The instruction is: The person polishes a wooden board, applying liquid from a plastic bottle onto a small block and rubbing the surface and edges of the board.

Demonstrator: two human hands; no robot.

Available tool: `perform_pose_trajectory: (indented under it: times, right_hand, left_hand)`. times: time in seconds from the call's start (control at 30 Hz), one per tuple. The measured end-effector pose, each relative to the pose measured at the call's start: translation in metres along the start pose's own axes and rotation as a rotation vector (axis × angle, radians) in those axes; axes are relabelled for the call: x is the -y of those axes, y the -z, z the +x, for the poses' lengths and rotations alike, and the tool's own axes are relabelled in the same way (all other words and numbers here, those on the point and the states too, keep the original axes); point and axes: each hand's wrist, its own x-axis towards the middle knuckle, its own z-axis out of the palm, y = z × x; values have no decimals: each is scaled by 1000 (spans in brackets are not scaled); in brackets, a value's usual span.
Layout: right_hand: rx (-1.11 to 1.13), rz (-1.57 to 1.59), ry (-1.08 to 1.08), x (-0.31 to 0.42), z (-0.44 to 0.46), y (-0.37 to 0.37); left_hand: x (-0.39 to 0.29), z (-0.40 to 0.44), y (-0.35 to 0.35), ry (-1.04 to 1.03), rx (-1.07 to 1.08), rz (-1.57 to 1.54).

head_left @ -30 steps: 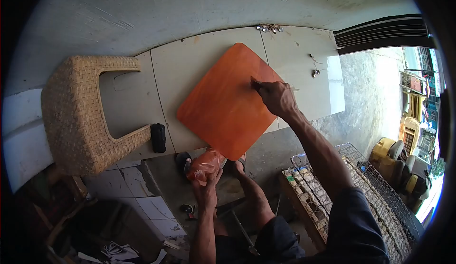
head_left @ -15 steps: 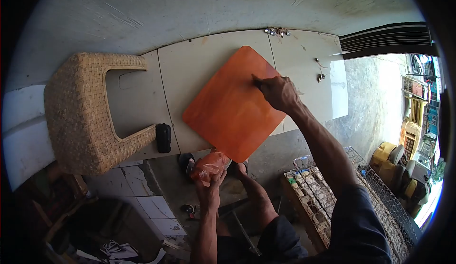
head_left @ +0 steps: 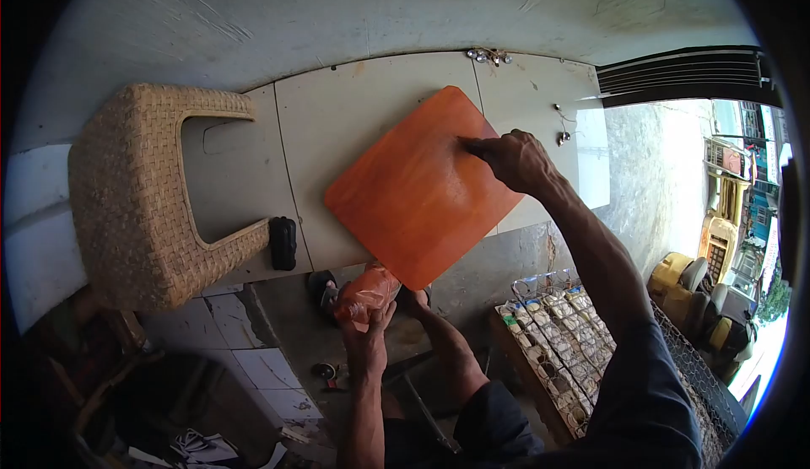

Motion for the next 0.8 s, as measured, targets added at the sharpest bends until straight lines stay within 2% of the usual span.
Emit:
perform_pose_trajectory:
  times: [0.1,0.17,0.23,0.3,0.33,0.37,0.43,0.47,0.5,0.57,0.6,0.63,0.7,0.77,0.8]
  right_hand:
    - [-343,296,-111,-13,19,10]
    - [-71,26,-182,-15,16,-5]
    - [-74,4,-136,-7,9,-5]
    - [-85,222,-42,-9,2,6]
    - [-241,325,-251,-12,4,5]
    - [-253,319,-247,-13,1,0]
    - [-120,243,-156,2,-11,-6]
    - [80,453,-249,3,-17,5]
    - [92,460,-259,2,-24,1]
    - [-179,504,-620,-8,-27,-5]
    - [-156,355,-451,-3,-35,-23]
    - [-336,349,-128,4,-39,-30]
    - [-71,569,-290,-3,-53,-19]
    - [-296,499,-615,-13,-52,-21]
    - [-205,496,-569,0,-58,-25]
  left_hand:
    - [-3,1,0,15,15,4]
    - [0,1,1,19,22,11]
    - [3,3,4,22,48,-35]
    - [6,5,6,25,25,-17]
    - [6,3,5,26,9,2]
    - [8,3,3,16,18,-2]
    - [9,3,5,1,29,-7]
    - [10,4,6,8,25,-1]
    - [11,5,7,15,21,-1]
    - [11,2,5,11,31,0]
    - [10,3,4,-8,33,-13]
    - [8,2,4,-8,33,-16]
    - [9,2,6,10,46,12]
    - [7,3,6,8,64,35]
    - [6,-2,6,12,53,45]
